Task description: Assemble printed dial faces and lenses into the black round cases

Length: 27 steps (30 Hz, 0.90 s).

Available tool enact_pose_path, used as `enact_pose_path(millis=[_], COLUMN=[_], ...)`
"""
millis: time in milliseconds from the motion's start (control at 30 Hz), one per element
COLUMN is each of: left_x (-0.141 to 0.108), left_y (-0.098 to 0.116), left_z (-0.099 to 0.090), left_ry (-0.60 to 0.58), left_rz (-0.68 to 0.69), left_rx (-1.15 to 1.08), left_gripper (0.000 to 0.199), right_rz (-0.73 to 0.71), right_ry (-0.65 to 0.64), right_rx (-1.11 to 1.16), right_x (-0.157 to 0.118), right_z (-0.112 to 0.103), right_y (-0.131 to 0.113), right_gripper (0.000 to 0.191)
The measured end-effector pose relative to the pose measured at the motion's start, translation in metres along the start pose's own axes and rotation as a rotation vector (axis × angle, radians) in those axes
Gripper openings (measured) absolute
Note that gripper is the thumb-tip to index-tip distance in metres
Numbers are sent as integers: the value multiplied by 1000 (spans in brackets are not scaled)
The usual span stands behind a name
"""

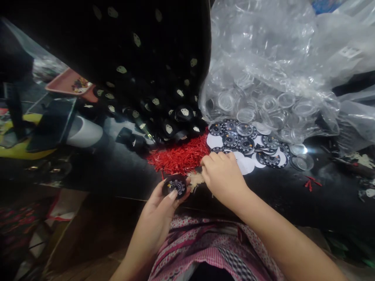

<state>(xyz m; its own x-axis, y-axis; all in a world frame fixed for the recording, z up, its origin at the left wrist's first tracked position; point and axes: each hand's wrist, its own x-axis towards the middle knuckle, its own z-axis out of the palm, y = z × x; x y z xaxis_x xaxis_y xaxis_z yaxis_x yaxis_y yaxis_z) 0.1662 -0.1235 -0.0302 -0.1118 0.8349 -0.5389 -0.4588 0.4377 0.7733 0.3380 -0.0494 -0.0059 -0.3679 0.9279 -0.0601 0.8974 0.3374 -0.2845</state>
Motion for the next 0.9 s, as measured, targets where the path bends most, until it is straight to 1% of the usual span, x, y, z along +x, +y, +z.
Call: enact_pose_path(millis=[33, 100, 167, 200, 267, 400, 467, 533, 600, 700, 767, 833, 900], left_x=[1, 1, 1, 1, 2, 5, 7, 7, 6, 1, 0, 1, 4], left_y=[1, 3, 4, 5, 5, 8, 8, 6, 3, -3, -4, -3, -2], left_z=[1, 4, 7, 9, 13, 23, 27, 30, 32, 32, 30, 29, 28], left_ry=[7, -11, -26, -36, -66, -160, -154, -129, -125, -126, -128, -136, -110], left_rz=[-6, -21, -49, -69, -118, -260, -281, -243, -167, -42, 10, 51, 96], left_rx=[-55, -131, -190, -220, -291, -443, -497, -506, -461, -351, -298, -278, -259], left_gripper=[29, 22, 18, 18, 20, 16, 13, 13, 16, 19, 18, 22, 32], right_rz=[-15, -49, -54, -48, -30, -30, -39, -39, -27, -7, -8, 3, 32], right_ry=[-7, -17, -22, -24, -19, 49, 85, 107, 104, 94, 96, 97, 76], right_rx=[-94, -201, -221, -191, -31, 439, 550, 585, 578, 484, 433, 477, 620], right_x=[6, 13, 14, 13, 9, -4, -12, -18, -21, -23, -23, -24, -26], right_z=[2, 4, 5, 5, 4, 2, 1, -1, -2, -4, -5, -8, -11], right_y=[-2, -5, -6, -6, -3, 1, 1, 1, 0, -2, -4, -4, -4], right_gripper=[15, 16, 16, 15, 12, 8, 6, 4, 3, 7, 10, 12, 13])
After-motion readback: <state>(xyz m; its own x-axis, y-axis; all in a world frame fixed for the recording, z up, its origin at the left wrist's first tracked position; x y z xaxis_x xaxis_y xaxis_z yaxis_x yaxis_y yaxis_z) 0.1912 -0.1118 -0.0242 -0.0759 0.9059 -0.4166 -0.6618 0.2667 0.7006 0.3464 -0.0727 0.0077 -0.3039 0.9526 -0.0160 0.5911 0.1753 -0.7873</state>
